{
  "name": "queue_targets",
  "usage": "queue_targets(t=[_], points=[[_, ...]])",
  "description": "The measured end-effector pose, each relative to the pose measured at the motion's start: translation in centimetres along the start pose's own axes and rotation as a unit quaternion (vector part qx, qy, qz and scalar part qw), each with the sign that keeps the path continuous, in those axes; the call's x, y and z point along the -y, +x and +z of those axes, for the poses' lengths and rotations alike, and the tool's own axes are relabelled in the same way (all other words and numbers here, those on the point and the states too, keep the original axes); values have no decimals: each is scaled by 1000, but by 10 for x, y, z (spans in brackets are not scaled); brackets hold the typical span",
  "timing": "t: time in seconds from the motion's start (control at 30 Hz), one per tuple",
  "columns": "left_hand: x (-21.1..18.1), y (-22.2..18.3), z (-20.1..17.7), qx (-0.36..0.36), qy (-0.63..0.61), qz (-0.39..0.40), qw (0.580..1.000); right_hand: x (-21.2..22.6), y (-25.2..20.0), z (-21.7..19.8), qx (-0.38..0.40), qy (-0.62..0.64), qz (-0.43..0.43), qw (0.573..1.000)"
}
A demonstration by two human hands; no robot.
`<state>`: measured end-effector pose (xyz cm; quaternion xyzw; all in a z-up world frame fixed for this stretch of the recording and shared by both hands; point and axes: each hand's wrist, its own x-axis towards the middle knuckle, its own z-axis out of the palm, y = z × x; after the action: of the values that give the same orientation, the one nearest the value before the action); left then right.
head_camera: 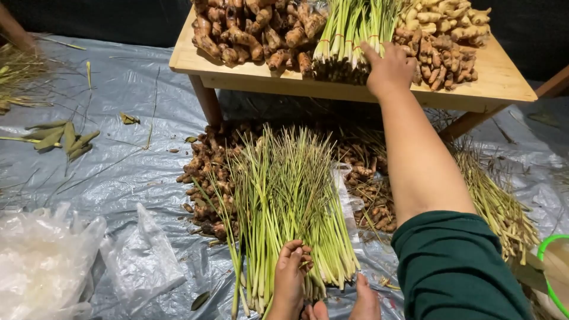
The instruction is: Bundling and tying stalks of lemongrass by hand using flexible plant material.
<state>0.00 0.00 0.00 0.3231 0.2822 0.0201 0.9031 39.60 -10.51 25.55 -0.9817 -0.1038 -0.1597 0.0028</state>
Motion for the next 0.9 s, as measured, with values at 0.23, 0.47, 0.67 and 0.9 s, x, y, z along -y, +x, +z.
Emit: queue_targets(t=[0.23, 0.47, 0.67, 0.9], points=[[-6, -3, 5, -5, 1, -3, 1000, -13, 10, 9, -78, 7, -22, 997], [-12, -9, 9, -11, 11, -21, 1000, -14, -22, 11, -20, -36, -23, 999], [-6, -3, 2, -30, 39, 4, 999, -25, -144, 59, -210, 93, -183, 956], [-19, -5, 5, -70, 209, 71, 973, -57, -431, 129, 47, 205, -226, 951]])
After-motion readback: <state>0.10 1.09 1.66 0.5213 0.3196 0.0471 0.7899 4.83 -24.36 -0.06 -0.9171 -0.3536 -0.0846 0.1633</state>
